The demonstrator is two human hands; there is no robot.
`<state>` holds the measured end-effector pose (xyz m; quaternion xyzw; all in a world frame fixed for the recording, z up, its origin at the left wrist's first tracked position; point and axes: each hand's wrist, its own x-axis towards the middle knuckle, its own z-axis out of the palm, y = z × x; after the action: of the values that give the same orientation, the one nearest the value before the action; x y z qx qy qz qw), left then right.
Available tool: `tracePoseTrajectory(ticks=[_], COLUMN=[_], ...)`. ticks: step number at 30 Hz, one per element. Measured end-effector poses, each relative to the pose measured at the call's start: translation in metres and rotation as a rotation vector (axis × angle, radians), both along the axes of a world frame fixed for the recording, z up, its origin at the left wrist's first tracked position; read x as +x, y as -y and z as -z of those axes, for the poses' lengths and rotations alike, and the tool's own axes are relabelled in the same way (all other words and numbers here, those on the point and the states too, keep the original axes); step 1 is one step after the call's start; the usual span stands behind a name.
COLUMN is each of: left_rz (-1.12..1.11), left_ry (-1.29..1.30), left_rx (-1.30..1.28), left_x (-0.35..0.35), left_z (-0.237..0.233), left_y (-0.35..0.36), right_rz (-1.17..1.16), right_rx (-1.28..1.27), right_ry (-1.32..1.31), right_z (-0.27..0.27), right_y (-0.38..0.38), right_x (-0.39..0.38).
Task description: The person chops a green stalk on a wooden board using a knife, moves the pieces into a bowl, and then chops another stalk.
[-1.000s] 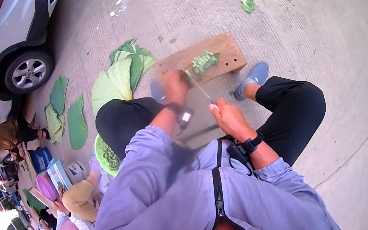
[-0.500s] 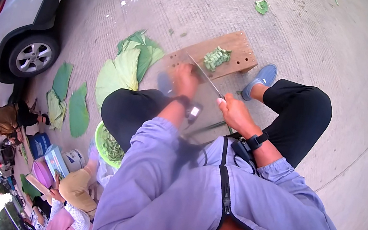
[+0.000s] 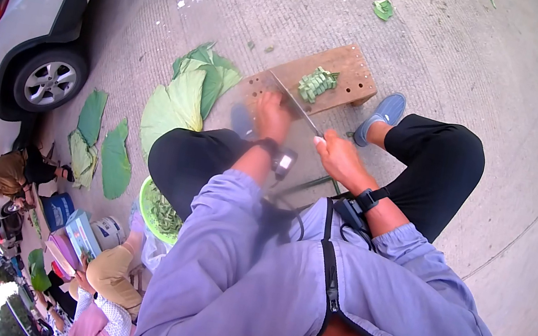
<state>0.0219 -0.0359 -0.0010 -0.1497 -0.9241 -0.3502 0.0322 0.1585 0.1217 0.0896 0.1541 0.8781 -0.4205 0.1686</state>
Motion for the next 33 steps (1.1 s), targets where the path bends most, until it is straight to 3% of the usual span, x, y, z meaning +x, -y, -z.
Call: tracePoseTrajectory(ticks=[33], left_rz=[-0.044], left_ry=[-0.013], left_rx=[0.045], left_x=[0.005], left_z=[0.002], left_y=[0.001], right_rz=[0.085], right_rx=[0.019], right_ry=[-0.099], right_z=[0.002], right_y=[-0.001], right_x=[0.008])
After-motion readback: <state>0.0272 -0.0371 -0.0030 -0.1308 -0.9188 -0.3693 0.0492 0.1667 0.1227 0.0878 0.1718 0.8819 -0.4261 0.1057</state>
